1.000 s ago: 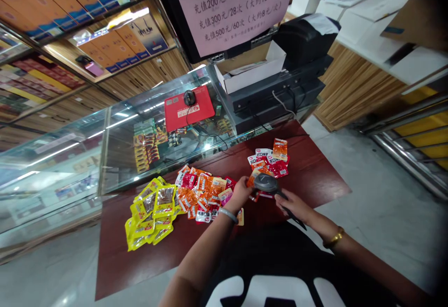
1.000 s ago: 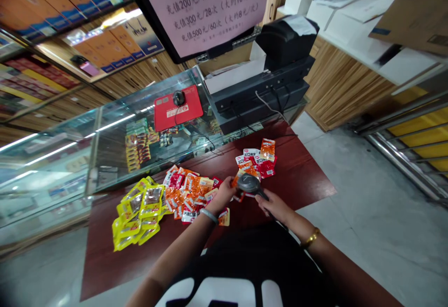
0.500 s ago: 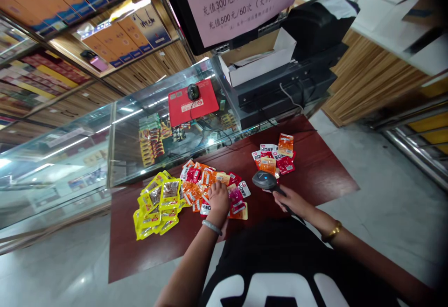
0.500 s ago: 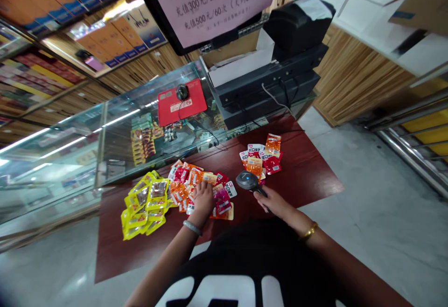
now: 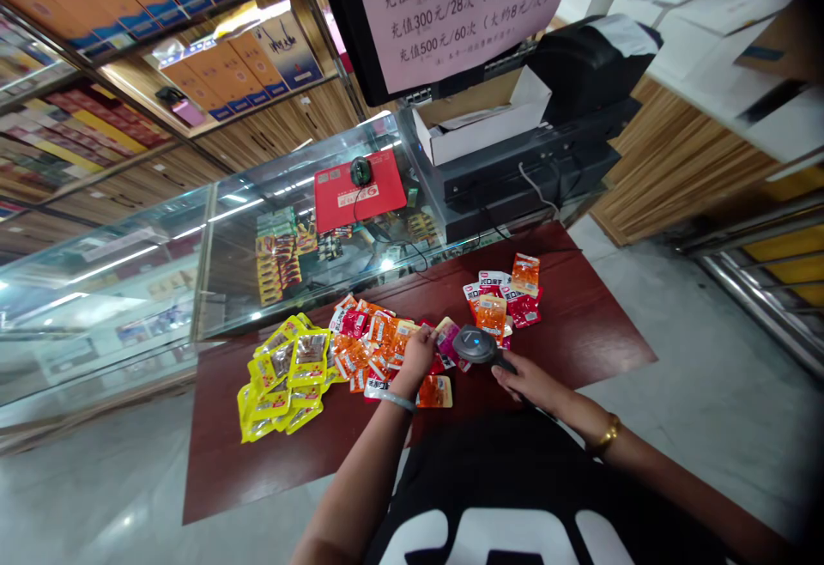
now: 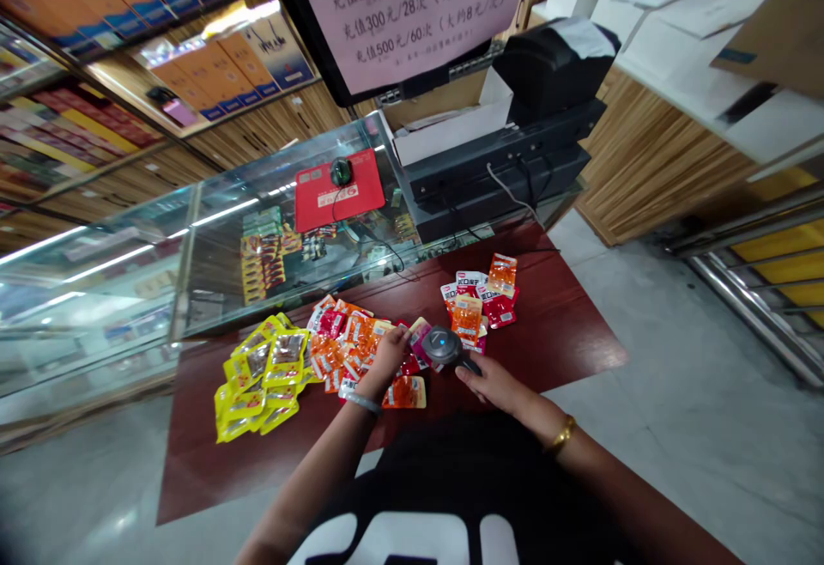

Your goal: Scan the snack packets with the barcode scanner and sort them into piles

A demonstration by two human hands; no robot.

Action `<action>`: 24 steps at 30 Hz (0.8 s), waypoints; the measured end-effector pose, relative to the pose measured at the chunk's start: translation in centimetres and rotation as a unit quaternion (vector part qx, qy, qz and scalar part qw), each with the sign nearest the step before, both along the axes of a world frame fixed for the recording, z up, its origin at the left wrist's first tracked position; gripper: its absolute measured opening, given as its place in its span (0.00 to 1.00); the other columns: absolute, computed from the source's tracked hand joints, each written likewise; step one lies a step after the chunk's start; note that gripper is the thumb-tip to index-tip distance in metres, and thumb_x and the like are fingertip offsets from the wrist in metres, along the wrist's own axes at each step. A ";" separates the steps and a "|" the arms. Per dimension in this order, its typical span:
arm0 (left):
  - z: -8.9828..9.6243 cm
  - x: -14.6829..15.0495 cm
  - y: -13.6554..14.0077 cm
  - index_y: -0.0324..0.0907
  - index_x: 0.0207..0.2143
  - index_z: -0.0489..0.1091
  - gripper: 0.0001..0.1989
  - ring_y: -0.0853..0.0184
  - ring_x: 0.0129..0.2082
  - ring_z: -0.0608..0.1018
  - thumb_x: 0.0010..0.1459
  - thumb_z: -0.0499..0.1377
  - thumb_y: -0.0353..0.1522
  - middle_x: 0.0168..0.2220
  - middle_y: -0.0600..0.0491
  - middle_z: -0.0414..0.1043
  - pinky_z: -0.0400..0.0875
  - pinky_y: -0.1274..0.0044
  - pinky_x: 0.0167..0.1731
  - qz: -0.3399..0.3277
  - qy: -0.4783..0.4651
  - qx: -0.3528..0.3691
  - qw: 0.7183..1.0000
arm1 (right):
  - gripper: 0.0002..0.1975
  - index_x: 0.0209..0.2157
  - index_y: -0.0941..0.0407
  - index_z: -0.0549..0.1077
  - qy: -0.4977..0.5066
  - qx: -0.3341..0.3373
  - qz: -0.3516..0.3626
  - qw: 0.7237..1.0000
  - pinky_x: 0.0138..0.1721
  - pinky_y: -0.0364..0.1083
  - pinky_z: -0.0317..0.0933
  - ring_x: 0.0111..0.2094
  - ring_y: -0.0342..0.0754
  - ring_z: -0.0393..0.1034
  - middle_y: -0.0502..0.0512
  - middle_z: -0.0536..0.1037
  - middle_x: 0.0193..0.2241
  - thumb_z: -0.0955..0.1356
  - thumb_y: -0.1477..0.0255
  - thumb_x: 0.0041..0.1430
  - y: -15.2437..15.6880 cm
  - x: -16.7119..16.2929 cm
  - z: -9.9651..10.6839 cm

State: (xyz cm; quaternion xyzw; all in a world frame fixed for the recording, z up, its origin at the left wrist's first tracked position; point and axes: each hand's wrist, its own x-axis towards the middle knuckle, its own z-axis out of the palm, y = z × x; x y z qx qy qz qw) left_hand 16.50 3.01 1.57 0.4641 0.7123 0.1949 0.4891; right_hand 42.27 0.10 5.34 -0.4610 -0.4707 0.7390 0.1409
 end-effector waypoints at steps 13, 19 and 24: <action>1.4 3.0 3.1 0.36 0.43 0.73 0.18 0.68 0.31 0.76 0.64 0.49 0.39 0.34 0.48 0.76 0.72 0.76 0.34 0.004 -0.142 -0.010 0.990 | 0.34 0.53 0.57 0.67 0.006 -0.013 -0.013 1.000 0.19 0.40 0.50 0.17 0.40 0.54 0.41 0.61 0.18 0.67 0.45 0.56 0.1 0.3 0.0; 1.8 0.0 2.0 0.36 0.49 0.70 0.22 0.54 0.51 0.73 0.55 0.63 0.39 0.48 0.39 0.73 0.64 0.66 0.54 -0.055 0.233 0.016 0.971 | 0.30 0.51 0.56 0.67 0.000 -0.016 -0.031 0.999 0.20 0.40 0.52 0.18 0.40 0.56 0.42 0.62 0.19 0.67 0.47 0.58 0.1 0.8 -0.5; 2.3 -4.1 -1.8 0.31 0.55 0.65 0.33 0.45 0.55 0.68 0.51 0.64 0.42 0.54 0.33 0.67 0.60 0.61 0.54 -0.073 0.458 -0.002 0.886 | 0.25 0.42 0.55 0.70 0.004 -0.008 -0.019 1.000 0.21 0.41 0.51 0.18 0.40 0.55 0.42 0.63 0.18 0.67 0.47 0.58 0.2 0.5 -0.5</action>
